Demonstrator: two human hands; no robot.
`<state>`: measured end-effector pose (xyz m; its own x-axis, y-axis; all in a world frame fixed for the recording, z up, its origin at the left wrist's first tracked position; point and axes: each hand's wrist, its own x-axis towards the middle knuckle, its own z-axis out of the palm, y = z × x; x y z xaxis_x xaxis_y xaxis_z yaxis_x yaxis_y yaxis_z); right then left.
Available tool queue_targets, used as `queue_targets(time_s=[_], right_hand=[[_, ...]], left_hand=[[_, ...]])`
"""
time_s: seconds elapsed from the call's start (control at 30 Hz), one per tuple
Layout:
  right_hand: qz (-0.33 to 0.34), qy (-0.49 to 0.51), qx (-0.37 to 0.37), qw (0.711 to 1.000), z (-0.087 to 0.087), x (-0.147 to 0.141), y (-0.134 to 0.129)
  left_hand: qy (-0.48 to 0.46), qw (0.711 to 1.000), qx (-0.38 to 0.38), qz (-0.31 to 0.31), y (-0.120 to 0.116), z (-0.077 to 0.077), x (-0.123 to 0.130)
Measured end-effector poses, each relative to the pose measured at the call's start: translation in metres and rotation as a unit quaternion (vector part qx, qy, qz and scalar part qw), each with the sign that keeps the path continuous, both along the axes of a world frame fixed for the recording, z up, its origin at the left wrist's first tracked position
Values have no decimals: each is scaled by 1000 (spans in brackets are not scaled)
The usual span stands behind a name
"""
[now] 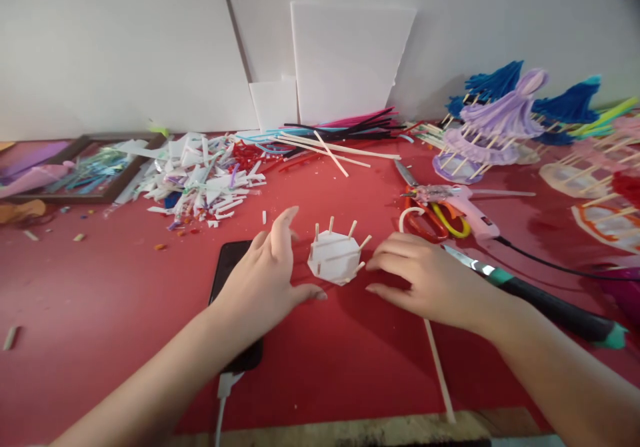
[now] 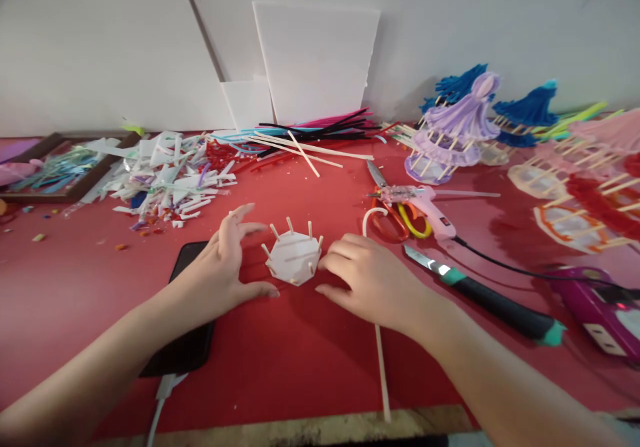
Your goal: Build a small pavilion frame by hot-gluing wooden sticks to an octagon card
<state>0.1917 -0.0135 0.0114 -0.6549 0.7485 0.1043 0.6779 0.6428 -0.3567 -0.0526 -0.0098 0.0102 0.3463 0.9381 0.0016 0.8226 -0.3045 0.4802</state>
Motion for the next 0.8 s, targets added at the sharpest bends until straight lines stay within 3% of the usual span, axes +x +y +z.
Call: queue_targets(time_s=[0.1,0.2,0.33,0.53,0.8], right_hand=[[-12,28,20,999,-12,-11,-1],[-51,63,38,996,-22,-18,-2],[-90,96,64,989,-27,-19,-5],[-48,142,39,988,-18,-15,-11],[-26,182,143,972,-28,-24,-12]], left_hand=[[-70,992,-35,-102,14,-11,-6],[-81,986,-21,-142,16,-13,-7],[-78,991,31,-108,9,-16,-8],[-32,993,70,-89,7,-22,-8],[-69,991,64,-93,7,-21,-8]])
